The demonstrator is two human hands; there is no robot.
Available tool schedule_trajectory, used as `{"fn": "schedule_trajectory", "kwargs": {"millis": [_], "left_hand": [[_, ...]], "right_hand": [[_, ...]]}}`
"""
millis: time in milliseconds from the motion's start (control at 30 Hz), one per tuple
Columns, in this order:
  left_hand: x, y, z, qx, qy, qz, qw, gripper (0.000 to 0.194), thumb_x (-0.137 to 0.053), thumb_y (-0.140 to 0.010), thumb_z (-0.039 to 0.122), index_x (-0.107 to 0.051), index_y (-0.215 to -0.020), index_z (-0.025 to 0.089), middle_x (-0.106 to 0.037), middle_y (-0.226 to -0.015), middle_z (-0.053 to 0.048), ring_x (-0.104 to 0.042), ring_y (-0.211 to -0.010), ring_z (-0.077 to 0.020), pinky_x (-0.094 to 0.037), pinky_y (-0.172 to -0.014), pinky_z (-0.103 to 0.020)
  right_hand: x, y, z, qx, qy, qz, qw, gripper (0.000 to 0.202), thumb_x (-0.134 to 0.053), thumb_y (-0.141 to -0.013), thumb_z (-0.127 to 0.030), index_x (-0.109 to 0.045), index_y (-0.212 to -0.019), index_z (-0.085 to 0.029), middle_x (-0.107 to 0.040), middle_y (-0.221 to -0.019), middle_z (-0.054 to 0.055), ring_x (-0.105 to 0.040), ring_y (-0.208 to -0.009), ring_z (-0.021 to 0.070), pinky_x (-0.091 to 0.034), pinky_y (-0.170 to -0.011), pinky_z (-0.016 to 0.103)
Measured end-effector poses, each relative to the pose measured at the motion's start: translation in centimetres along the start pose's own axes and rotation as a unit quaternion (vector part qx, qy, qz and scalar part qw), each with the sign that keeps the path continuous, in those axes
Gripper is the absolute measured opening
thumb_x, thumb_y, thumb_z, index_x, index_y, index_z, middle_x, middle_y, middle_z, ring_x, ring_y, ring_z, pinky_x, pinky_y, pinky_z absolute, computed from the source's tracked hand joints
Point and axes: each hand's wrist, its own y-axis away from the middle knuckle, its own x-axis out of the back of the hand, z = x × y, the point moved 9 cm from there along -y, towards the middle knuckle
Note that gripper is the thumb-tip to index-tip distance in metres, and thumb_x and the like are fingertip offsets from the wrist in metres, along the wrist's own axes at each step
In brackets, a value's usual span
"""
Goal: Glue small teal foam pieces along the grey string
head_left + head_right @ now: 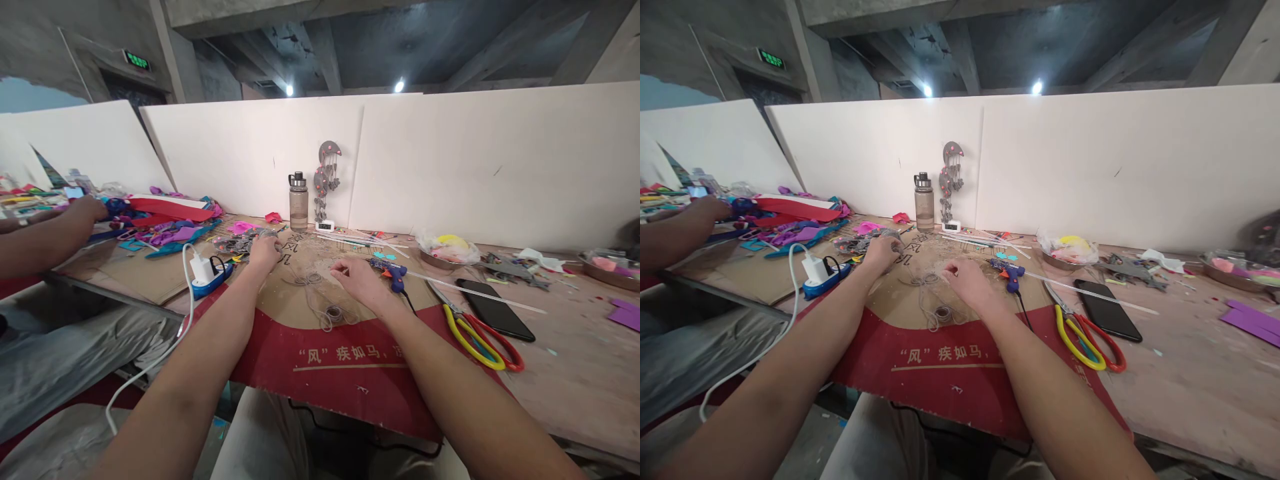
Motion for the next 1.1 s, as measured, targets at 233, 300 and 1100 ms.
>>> {"fn": "schedule_trajectory", "kwargs": {"millis": [233,300,1100], "left_hand": [[-0.5,1.7,6.2,-0.112,0.173,-0.017,0.978,0.005,-0.068,-0.069,0.017,-0.071,-0.072,0.018,-0.065,-0.071,-0.004,-0.054,-0.069,-0.0176,-0.039,-0.072,-0.027],[-0.6,2.5,7.8,-0.139,0.188,-0.027,0.972,0.002,-0.068,-0.070,0.017,-0.070,-0.069,0.018,-0.065,-0.069,-0.003,-0.051,-0.065,-0.0159,-0.038,-0.069,-0.027],[-3.6,5.1,9.6,0.114,0.627,-0.266,0.723,0.019,-0.077,-0.073,0.030,-0.068,-0.079,0.014,-0.069,-0.081,-0.005,-0.059,-0.065,-0.0083,-0.042,-0.053,-0.017]], "right_hand": [[-3.7,1.1,-0.8,0.004,-0.011,-0.084,0.996,0.009,-0.068,-0.073,-0.019,-0.067,-0.064,-0.019,-0.068,-0.074,0.005,-0.057,-0.067,0.0161,-0.040,-0.065,0.028],[-4.4,1.2,-1.2,-0.001,-0.007,-0.092,0.996,0.014,-0.065,-0.071,-0.012,-0.061,-0.059,-0.019,-0.065,-0.069,0.004,-0.055,-0.064,0.0150,-0.039,-0.063,0.028],[-1.2,0.9,-2.7,0.027,-0.294,-0.032,0.955,0.017,-0.050,-0.086,-0.028,-0.047,-0.102,-0.024,-0.066,-0.073,-0.005,-0.042,-0.053,0.0104,-0.036,-0.057,0.024]]}}
